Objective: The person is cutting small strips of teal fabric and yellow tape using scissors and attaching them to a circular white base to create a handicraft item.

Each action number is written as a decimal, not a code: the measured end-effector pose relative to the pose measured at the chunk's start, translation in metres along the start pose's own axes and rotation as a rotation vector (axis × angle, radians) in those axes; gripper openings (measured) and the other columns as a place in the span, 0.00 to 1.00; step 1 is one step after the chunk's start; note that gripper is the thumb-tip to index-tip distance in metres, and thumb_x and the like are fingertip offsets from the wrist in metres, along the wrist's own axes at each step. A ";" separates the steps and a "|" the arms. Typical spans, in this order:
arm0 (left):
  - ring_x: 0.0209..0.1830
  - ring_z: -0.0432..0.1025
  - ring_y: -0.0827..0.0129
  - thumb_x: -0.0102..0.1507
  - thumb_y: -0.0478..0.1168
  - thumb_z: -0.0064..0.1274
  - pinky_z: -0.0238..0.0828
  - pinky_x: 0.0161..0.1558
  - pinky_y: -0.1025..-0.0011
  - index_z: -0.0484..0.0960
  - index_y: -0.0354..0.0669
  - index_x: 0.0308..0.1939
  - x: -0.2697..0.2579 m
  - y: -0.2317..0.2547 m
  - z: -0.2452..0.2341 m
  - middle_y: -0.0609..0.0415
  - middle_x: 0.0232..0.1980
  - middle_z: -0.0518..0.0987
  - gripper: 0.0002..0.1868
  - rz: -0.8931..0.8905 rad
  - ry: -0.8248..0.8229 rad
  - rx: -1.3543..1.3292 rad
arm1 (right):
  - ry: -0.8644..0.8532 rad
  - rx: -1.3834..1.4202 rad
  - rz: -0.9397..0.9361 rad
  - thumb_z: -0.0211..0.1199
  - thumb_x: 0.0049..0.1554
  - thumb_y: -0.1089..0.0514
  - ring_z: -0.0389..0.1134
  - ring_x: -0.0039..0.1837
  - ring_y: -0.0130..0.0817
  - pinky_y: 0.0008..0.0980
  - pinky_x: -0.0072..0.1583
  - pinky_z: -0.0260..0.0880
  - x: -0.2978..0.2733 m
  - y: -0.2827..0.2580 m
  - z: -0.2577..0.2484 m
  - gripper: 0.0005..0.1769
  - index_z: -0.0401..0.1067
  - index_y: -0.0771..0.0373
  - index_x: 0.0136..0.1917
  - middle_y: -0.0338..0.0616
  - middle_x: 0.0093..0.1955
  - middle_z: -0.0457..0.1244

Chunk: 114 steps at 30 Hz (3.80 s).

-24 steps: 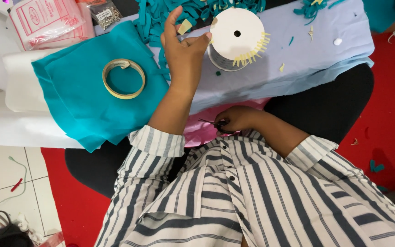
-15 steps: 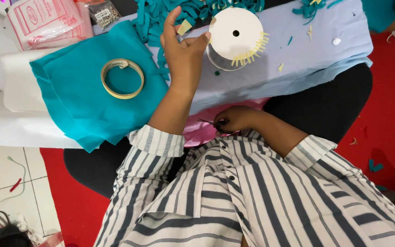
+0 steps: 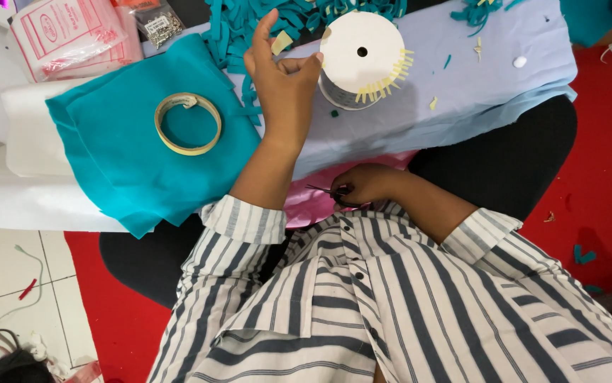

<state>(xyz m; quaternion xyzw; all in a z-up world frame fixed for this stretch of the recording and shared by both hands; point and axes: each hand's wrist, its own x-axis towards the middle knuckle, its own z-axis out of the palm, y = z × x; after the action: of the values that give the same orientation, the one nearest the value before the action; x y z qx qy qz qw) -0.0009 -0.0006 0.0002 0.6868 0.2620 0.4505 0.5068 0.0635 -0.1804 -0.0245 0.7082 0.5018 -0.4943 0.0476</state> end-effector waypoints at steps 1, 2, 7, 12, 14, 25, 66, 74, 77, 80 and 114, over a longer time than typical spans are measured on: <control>0.37 0.84 0.73 0.62 0.26 0.63 0.83 0.45 0.80 0.56 0.61 0.75 0.000 0.002 0.001 0.42 0.65 0.62 0.45 0.002 -0.001 -0.002 | 0.002 0.000 0.001 0.62 0.54 0.40 0.70 0.52 0.32 0.31 0.55 0.68 0.002 0.002 0.001 0.24 0.77 0.46 0.61 0.29 0.54 0.72; 0.40 0.82 0.75 0.62 0.27 0.65 0.82 0.51 0.79 0.56 0.63 0.75 -0.001 0.005 0.002 0.45 0.66 0.62 0.46 0.025 0.003 0.060 | 0.004 0.002 -0.011 0.62 0.53 0.40 0.69 0.52 0.32 0.31 0.55 0.67 0.004 0.005 0.002 0.23 0.77 0.46 0.60 0.29 0.53 0.72; 0.43 0.79 0.77 0.62 0.28 0.65 0.82 0.55 0.78 0.55 0.65 0.76 0.001 0.007 0.003 0.49 0.66 0.63 0.47 0.072 -0.005 0.161 | 0.026 -0.008 -0.047 0.61 0.54 0.41 0.69 0.50 0.33 0.32 0.54 0.67 0.010 0.013 0.007 0.23 0.78 0.47 0.60 0.31 0.52 0.72; 0.39 0.76 0.77 0.59 0.33 0.68 0.81 0.48 0.79 0.60 0.60 0.74 0.010 -0.012 0.000 0.46 0.64 0.62 0.44 0.006 0.041 0.098 | 0.034 0.015 -0.052 0.60 0.53 0.44 0.70 0.53 0.32 0.30 0.56 0.68 0.018 0.020 0.013 0.24 0.77 0.46 0.62 0.31 0.56 0.71; 0.40 0.74 0.75 0.62 0.33 0.66 0.80 0.48 0.79 0.61 0.58 0.73 0.013 -0.008 -0.006 0.47 0.62 0.63 0.41 0.017 0.042 0.058 | 0.026 0.014 -0.031 0.61 0.53 0.43 0.69 0.51 0.32 0.30 0.55 0.67 0.010 0.012 0.009 0.23 0.78 0.46 0.61 0.30 0.54 0.71; 0.47 0.72 0.70 0.71 0.25 0.55 0.69 0.53 0.75 0.69 0.47 0.70 0.005 0.022 -0.058 0.49 0.49 0.79 0.26 0.137 -0.044 -0.516 | 0.060 0.110 -0.107 0.62 0.51 0.56 0.71 0.54 0.28 0.27 0.56 0.70 0.000 0.023 0.012 0.26 0.78 0.44 0.64 0.31 0.56 0.73; 0.37 0.74 0.74 0.63 0.27 0.59 0.74 0.45 0.78 0.70 0.42 0.65 -0.065 0.045 -0.009 0.52 0.39 0.79 0.27 -0.295 -0.123 -0.411 | 0.911 0.628 -0.362 0.70 0.56 0.57 0.54 0.31 0.22 0.23 0.37 0.50 -0.052 -0.019 -0.004 0.22 0.72 0.65 0.61 0.34 0.29 0.58; 0.35 0.72 0.75 0.62 0.26 0.59 0.72 0.42 0.79 0.69 0.42 0.65 -0.065 0.044 -0.008 0.53 0.38 0.79 0.29 -0.293 -0.121 -0.360 | 0.890 0.656 -0.350 0.70 0.55 0.57 0.53 0.31 0.21 0.23 0.37 0.49 -0.049 -0.015 -0.004 0.21 0.73 0.64 0.61 0.33 0.29 0.58; 0.35 0.73 0.75 0.62 0.27 0.60 0.72 0.41 0.79 0.69 0.42 0.66 -0.065 0.042 -0.007 0.52 0.38 0.80 0.30 -0.306 -0.118 -0.352 | 0.883 0.669 -0.352 0.70 0.55 0.56 0.53 0.31 0.21 0.23 0.37 0.48 -0.049 -0.014 -0.004 0.21 0.73 0.63 0.60 0.33 0.29 0.58; 0.35 0.74 0.74 0.62 0.27 0.60 0.73 0.41 0.79 0.68 0.41 0.67 -0.065 0.038 -0.007 0.51 0.38 0.80 0.30 -0.302 -0.115 -0.365 | 0.875 0.696 -0.359 0.71 0.55 0.56 0.53 0.32 0.21 0.23 0.37 0.49 -0.049 -0.015 -0.004 0.22 0.73 0.63 0.61 0.33 0.30 0.58; 0.44 0.76 0.71 0.65 0.32 0.61 0.75 0.46 0.76 0.65 0.47 0.71 -0.053 0.026 -0.023 0.48 0.53 0.76 0.32 -0.168 -0.162 -0.340 | 1.073 0.355 -0.387 0.77 0.47 0.65 0.57 0.32 0.25 0.25 0.36 0.54 -0.056 -0.008 -0.007 0.28 0.77 0.64 0.62 0.38 0.36 0.66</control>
<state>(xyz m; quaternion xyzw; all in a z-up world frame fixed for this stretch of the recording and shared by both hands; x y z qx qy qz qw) -0.0478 -0.0422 0.0072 0.6010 0.1968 0.3874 0.6709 0.0614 -0.2099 0.0240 0.7517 0.4856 -0.1434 -0.4226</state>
